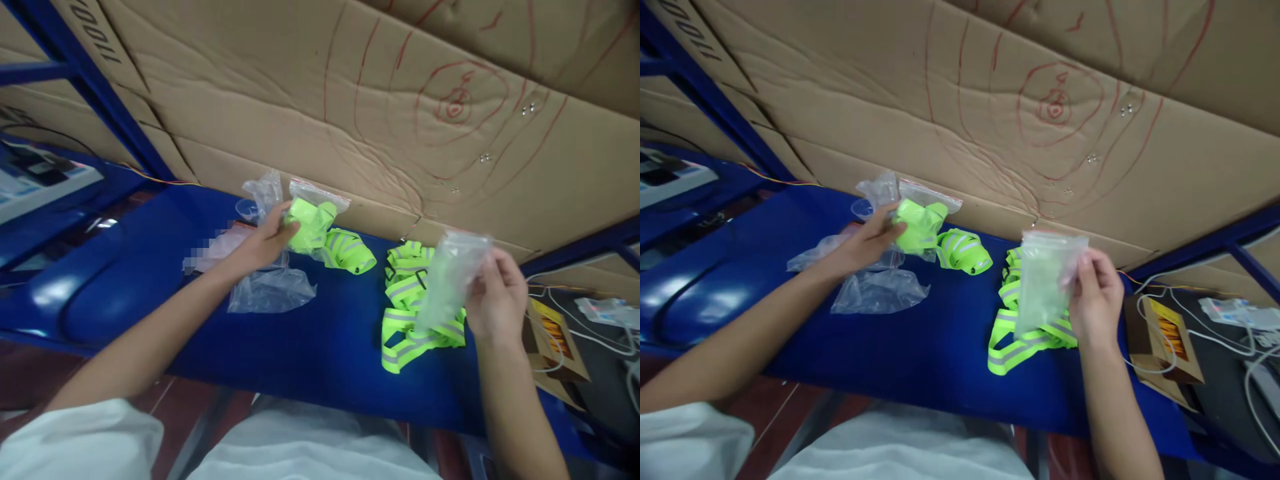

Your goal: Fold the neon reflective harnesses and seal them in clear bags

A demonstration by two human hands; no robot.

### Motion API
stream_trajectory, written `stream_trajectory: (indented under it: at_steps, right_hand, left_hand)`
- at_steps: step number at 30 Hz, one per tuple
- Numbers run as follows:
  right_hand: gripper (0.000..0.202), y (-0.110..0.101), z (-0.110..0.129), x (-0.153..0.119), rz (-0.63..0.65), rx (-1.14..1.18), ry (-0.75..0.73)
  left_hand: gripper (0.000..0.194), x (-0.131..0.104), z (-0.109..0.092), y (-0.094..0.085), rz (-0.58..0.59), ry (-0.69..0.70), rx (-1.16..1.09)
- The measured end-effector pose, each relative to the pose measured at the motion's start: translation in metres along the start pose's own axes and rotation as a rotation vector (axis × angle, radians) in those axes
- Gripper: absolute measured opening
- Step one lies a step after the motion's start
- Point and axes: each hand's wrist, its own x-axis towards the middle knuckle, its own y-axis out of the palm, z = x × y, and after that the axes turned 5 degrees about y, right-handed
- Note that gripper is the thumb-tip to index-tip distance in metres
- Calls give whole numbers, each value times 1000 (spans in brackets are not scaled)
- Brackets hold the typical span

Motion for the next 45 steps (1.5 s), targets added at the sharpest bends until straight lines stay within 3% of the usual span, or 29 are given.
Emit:
stream_trajectory:
  at_steps: [1, 4, 7, 9, 12, 15, 17, 19, 21, 23, 26, 28, 32, 36, 39, 42, 44, 45]
  right_hand:
    - [32, -12, -4, -10, 4, 0, 145]
    - [38, -31, -22, -31, 68, -26, 354]
    - [37, -30, -33, -30, 124, 49, 422]
    - [36, -19, -32, -19, 121, 140, 382]
    - [39, 19, -25, 6, 133, 248, 331]
    - [34, 80, -24, 30, 282, 277, 276]
    - [25, 125, -30, 43, 399, 267, 326]
    - [13, 158, -41, 52, 546, 173, 425]
    - [24, 172, -55, 56, 662, -80, 419]
    - [52, 165, -70, 51, 768, -420, 235]
    - [103, 140, -87, 32, 980, -891, -107]
    - [111, 129, -94, 18, 1035, -1060, -164]
    - [94, 136, -102, 9, 942, -1036, -194]
    - [76, 143, -107, 23, 787, -806, -8]
    - [60, 131, -106, 34, 671, -733, 60]
    - [47, 108, -97, 35, 562, -677, 108]
    - [41, 93, -85, 26, 501, -608, 171]
    - [40, 86, -78, 18, 471, -529, 229]
  left_hand:
    - [64, 8, 6, 4, 31, 1, 24]
    - [67, 22, 18, 9, 81, -15, 90]
    - [79, 22, 19, 8, 129, -46, 162]
    - [89, 15, 16, 6, 192, -59, 241]
    - [93, 3, 8, 5, 266, -38, 367]
    - [90, -3, 3, 3, 266, -13, 404]
    - [87, -4, 4, 1, 247, -1, 414]
    - [82, -6, 5, -2, 204, 37, 411]
    - [77, -11, 3, -4, 126, 69, 419]
    - [72, -18, -3, -6, 52, 69, 441]
    - [62, -26, -23, -4, -3, 92, 491]
    - [56, -30, -38, 2, -59, 165, 550]
    - [50, -35, -54, 24, -54, 243, 555]
    - [46, -36, -55, 31, 61, 275, 595]
    - [43, -45, -71, 26, 94, 259, 562]
    - [41, -79, -99, 33, 110, 265, 362]
    - [49, -107, -114, 49, 312, 255, 43]
    - [51, -119, -118, 59, 442, 166, -137]
